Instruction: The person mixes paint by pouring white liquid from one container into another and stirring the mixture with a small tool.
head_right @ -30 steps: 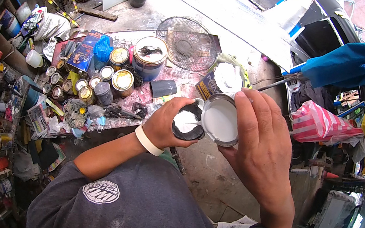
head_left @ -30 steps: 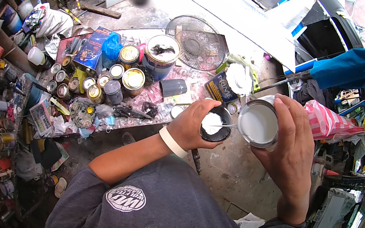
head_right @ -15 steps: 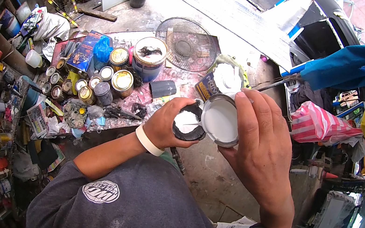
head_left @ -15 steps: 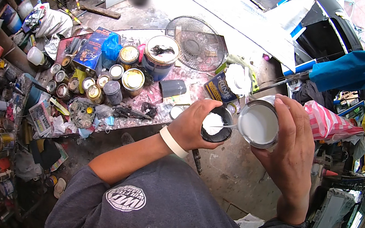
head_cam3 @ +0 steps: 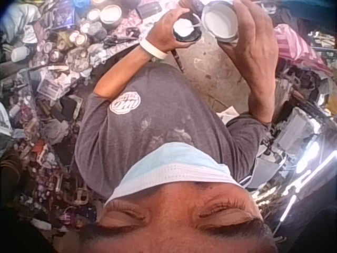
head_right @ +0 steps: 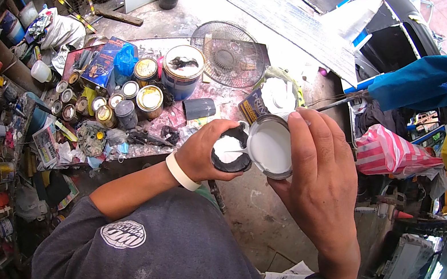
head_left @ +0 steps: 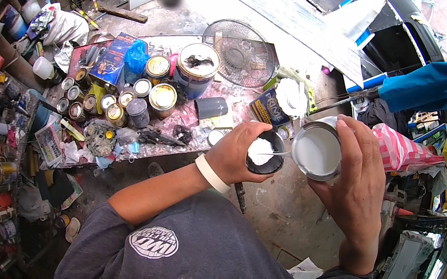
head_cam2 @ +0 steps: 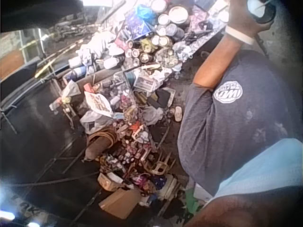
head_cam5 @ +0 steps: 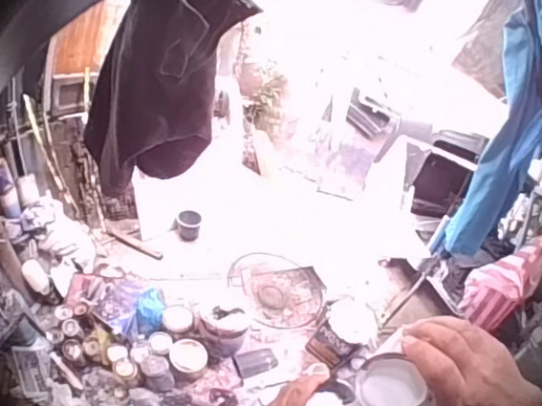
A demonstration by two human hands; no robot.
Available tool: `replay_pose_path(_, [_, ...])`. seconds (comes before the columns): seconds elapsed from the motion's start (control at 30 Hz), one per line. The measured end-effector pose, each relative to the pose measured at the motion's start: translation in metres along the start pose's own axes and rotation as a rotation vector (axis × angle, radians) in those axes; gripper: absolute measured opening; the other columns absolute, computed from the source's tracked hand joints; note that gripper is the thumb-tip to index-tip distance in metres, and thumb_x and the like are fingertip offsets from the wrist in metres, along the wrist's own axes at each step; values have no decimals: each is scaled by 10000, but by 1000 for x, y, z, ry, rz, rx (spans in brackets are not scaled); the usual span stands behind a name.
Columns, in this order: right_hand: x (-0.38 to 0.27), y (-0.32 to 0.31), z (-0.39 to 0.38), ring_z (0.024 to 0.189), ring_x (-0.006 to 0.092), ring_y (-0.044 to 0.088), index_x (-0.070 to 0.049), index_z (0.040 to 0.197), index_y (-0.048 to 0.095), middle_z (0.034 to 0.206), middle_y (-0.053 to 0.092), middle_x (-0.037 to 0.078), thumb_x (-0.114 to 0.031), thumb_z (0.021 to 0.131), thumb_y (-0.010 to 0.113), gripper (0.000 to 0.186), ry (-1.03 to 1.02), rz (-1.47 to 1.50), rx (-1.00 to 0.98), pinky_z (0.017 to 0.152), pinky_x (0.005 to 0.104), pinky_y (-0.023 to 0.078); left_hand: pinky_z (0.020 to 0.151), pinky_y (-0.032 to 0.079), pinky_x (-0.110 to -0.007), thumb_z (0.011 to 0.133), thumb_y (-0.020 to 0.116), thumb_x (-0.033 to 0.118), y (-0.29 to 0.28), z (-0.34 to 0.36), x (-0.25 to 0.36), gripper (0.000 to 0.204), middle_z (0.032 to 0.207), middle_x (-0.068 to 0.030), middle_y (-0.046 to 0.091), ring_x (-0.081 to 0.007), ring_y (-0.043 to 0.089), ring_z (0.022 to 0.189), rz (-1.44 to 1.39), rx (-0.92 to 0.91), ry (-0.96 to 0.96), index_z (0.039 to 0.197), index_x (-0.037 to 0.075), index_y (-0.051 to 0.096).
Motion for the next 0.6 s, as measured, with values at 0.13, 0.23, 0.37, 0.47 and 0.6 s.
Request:
replay_pose_path(0.13, [0,0,0,1178,350,553,-42,1347,458,1280,545,161,-71,523,879,926,3,0,-1,965,440,483,990,466,-416,611,911,235,0,-1,0,905,1262,-187,544,-346,570,1138,18,15,13,1345,-3,438])
replay_pose_path(0.23, [1,1,0,1179,350,552,-42,1350,454,1280,544,160,-72,530,877,923,1,-7,9,965,441,485,990,466,-416,612,911,237,0,-1,-1,901,1262,-187,544,-347,568,1140,10,9,6,1343,-2,440])
replay_pose_path(0.37, [2,1,1,1179,350,552,-43,1353,448,1283,541,159,-74,537,877,923,-7,-11,13,968,443,486,985,468,-416,613,910,240,-1,1,-1,897,1257,-187,546,-345,569,1136,4,3,-2,1341,-2,444])
replay_pose_path(0.47, [2,1,1,1180,351,551,-45,1358,441,1286,538,158,-74,539,877,928,-7,-21,10,971,445,485,980,469,-416,614,910,242,-1,2,0,893,1252,-186,548,-344,570,1132,-3,3,-2,1339,-1,448])
replay_pose_path(0.6, [1,0,2,1183,353,549,-45,1363,434,1290,536,159,-74,541,879,935,-11,-27,6,975,446,483,979,469,-416,618,909,243,-2,3,1,888,1250,-186,551,-344,571,1129,6,16,9,1339,-1,452])
Point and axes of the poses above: each hand's wrist, its own z-axis towards the middle knuckle, its own y-axis out of the palm, x = y × z, the point moved 6 cm from there along z, towards the middle knuckle
